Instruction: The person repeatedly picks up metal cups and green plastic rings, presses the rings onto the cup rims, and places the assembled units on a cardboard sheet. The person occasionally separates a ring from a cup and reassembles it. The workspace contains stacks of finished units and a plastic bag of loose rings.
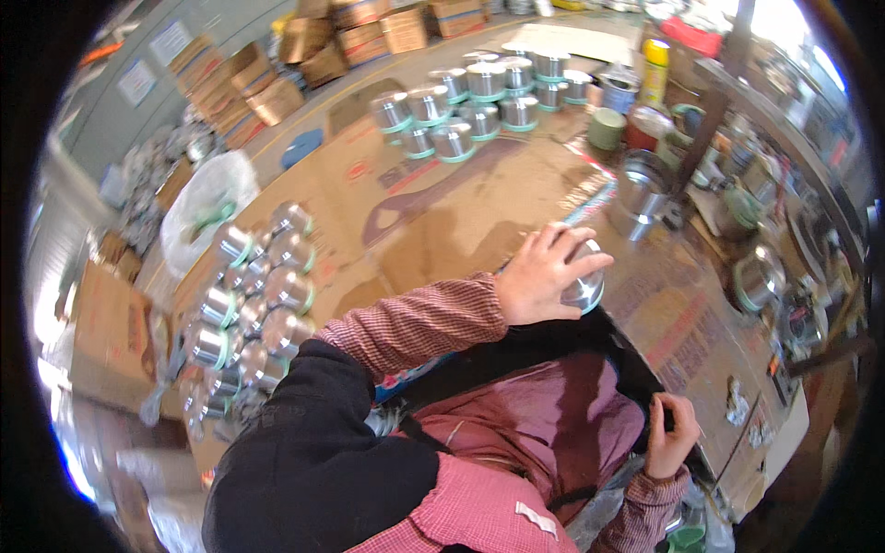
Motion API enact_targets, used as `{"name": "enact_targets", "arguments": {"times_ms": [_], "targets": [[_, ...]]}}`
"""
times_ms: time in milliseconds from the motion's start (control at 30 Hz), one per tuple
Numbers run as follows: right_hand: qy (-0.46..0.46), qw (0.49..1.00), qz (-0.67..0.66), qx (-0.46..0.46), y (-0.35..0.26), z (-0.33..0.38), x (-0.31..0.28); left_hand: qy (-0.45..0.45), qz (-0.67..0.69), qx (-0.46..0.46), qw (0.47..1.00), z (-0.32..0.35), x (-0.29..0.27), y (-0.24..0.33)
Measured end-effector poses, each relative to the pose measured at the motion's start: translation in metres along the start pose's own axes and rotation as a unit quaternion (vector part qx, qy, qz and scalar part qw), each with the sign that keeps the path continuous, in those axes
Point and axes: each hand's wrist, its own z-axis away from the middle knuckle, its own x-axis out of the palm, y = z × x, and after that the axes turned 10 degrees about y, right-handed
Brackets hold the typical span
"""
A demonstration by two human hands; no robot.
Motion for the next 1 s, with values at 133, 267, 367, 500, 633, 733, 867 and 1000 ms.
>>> {"name": "enact_targets", "arguments": {"times_ms": [133,267,367,500,633,733,867,1000], "targets": [[0.032,0.999,0.004,-0.002,0.008,-0.019,0.002,-0.063,0.018,0.062,0.996,-0.04,0.062,0.017],[0.148,0.989,-0.008,0.018,0.054,-0.06,0.0,0.005,0.175,-0.032,0.984,-0.041,0.095,0.013],[0.284,0.945,-0.101,0.127,0.112,-0.113,0.015,0.107,0.256,-0.145,0.95,-0.02,0.109,0.014],[0.376,0.918,0.052,0.117,0.172,-0.199,0.035,0.079,0.422,-0.279,0.859,-0.015,0.123,0.015],[0.366,0.921,-0.088,0.101,0.18,-0.244,0.042,0.086,0.451,-0.21,0.863,-0.048,0.135,0.022],[0.399,0.874,-0.247,0.125,0.169,-0.226,0.04,0.113,0.432,-0.208,0.87,-0.089,0.155,0.035],[0.408,0.904,-0.08,0.096,0.171,-0.198,0.022,0.153,0.491,-0.234,0.825,-0.157,0.199,0.051],[0.333,0.939,-0.032,0.085,0.185,-0.229,0.025,0.201,0.551,-0.303,0.751,-0.187,0.23,0.069]]}}
